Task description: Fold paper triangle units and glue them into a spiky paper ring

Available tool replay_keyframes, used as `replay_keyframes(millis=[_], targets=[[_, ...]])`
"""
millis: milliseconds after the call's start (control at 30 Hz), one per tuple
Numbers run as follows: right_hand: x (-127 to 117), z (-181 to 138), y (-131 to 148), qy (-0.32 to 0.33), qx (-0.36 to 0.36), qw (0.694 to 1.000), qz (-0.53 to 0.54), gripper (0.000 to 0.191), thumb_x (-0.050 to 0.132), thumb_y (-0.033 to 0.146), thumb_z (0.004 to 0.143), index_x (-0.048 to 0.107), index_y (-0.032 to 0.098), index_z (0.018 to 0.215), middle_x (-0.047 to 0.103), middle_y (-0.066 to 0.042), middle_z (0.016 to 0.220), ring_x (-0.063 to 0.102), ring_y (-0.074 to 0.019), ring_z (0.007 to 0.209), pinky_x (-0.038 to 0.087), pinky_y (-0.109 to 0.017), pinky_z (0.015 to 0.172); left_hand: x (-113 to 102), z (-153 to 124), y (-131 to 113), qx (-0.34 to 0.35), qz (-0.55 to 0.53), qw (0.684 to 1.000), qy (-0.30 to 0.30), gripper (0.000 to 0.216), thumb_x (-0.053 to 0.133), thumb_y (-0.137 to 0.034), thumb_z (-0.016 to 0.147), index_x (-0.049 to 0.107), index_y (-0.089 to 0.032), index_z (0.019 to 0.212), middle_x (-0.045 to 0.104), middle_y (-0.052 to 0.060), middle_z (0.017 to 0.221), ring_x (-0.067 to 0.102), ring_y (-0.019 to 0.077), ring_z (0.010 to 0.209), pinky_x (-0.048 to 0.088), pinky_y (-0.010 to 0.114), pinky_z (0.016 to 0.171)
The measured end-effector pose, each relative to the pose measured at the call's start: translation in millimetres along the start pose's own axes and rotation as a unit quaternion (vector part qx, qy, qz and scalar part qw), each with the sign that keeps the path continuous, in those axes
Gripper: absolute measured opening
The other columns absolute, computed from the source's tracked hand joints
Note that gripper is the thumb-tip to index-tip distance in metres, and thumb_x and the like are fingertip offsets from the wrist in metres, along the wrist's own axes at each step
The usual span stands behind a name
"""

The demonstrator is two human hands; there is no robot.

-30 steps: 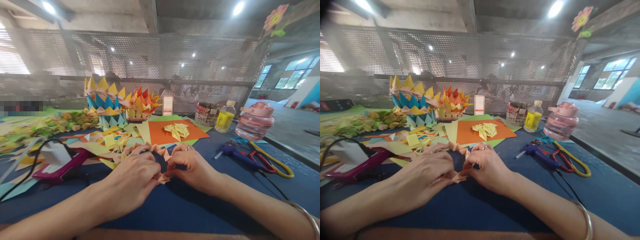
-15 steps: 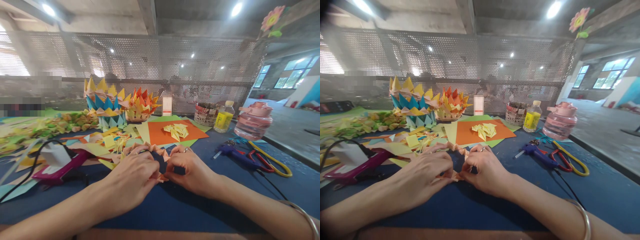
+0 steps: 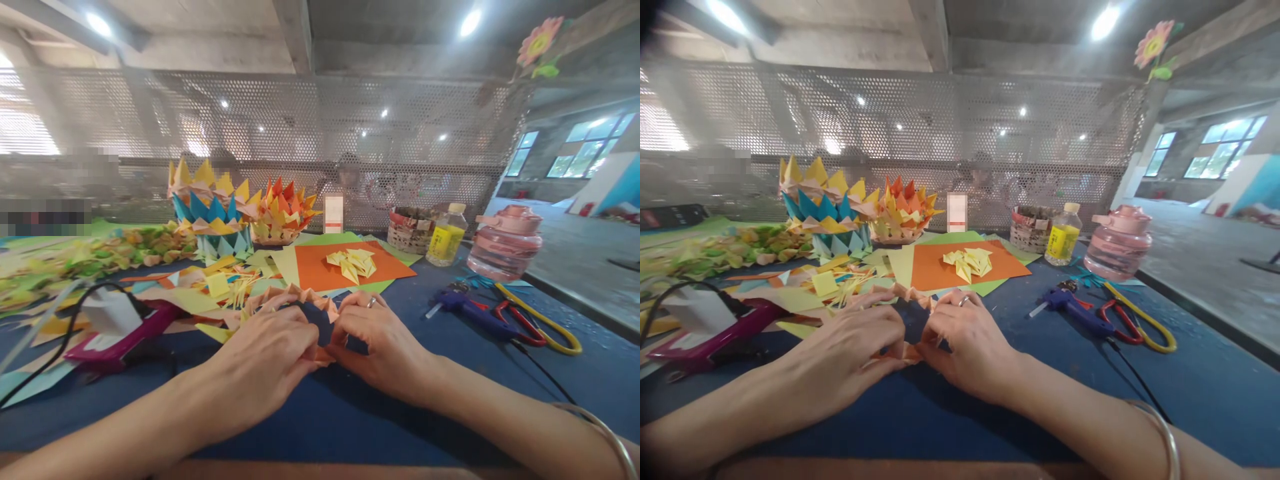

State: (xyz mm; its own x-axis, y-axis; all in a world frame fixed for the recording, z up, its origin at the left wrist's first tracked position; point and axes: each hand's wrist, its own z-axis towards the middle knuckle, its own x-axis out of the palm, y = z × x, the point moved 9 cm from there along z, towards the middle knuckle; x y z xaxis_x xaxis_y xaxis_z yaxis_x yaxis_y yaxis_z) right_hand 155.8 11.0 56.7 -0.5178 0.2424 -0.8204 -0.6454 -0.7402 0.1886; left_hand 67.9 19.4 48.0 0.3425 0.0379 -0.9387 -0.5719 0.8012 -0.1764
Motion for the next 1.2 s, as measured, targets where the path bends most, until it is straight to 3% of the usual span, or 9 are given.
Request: replay_keyframes(millis=[333, 667, 867, 1000, 1200], targets=[[2, 1, 3, 0.014, -0.023, 0.999, 0.036, 0.012, 0.065, 0.013, 0.081, 0.060, 0.017, 0.070, 0.064, 0.001, 0.070, 0.056, -0.0169, 0.085, 0.037, -0.032, 0.083, -3, 1, -4, 0.019, 0.015, 0.999, -0.029, 0.020, 0.053, -0.025, 0.090, 0.054, -0.017, 0.071, 0.057, 0.002, 0.076, 0.054, 0.0208, 0.080, 0.036, 0.043, 0.089], [6, 3, 0, 0.025, -0.015, 0.996, 0.083, 0.012, 0.068, 0.020, 0.082, 0.067, 0.018, 0.070, 0.068, 0.001, 0.069, 0.057, -0.0141, 0.076, 0.040, -0.032, 0.088, -5, 2, -14, 0.057, 0.002, 0.996, -0.070, 0.020, 0.047, -0.014, 0.086, 0.051, -0.016, 0.067, 0.057, 0.002, 0.072, 0.053, 0.0184, 0.079, 0.034, 0.041, 0.093], [7, 1, -2, 0.029, -0.026, 0.996, 0.077, 0.012, 0.069, 0.015, 0.081, 0.068, 0.020, 0.070, 0.069, 0.001, 0.072, 0.058, -0.0153, 0.083, 0.039, -0.032, 0.089, -6, 0, -14, 0.051, -0.001, 0.995, -0.088, 0.022, 0.047, -0.007, 0.082, 0.049, -0.016, 0.062, 0.054, 0.000, 0.067, 0.050, 0.0149, 0.070, 0.034, 0.040, 0.094], [7, 0, -4, 0.050, -0.008, 0.997, 0.061, 0.007, 0.073, 0.023, 0.078, 0.068, 0.022, 0.074, 0.070, 0.001, 0.077, 0.057, -0.0188, 0.095, 0.038, -0.035, 0.090, -8, -3, -15, 0.049, 0.001, 0.994, -0.101, 0.021, 0.048, -0.008, 0.080, 0.049, -0.016, 0.061, 0.056, 0.001, 0.070, 0.050, 0.0151, 0.070, 0.034, 0.042, 0.094], [7, -2, -3, 0.080, 0.019, 0.996, 0.028, 0.024, 0.078, 0.026, 0.073, 0.064, 0.020, 0.091, 0.067, -0.001, 0.093, 0.052, -0.0208, 0.102, 0.036, -0.037, 0.091, -11, -2, -15, 0.050, -0.003, 0.993, -0.111, 0.020, 0.048, -0.007, 0.081, 0.051, -0.016, 0.063, 0.057, 0.001, 0.074, 0.054, 0.0160, 0.078, 0.032, 0.042, 0.097]])
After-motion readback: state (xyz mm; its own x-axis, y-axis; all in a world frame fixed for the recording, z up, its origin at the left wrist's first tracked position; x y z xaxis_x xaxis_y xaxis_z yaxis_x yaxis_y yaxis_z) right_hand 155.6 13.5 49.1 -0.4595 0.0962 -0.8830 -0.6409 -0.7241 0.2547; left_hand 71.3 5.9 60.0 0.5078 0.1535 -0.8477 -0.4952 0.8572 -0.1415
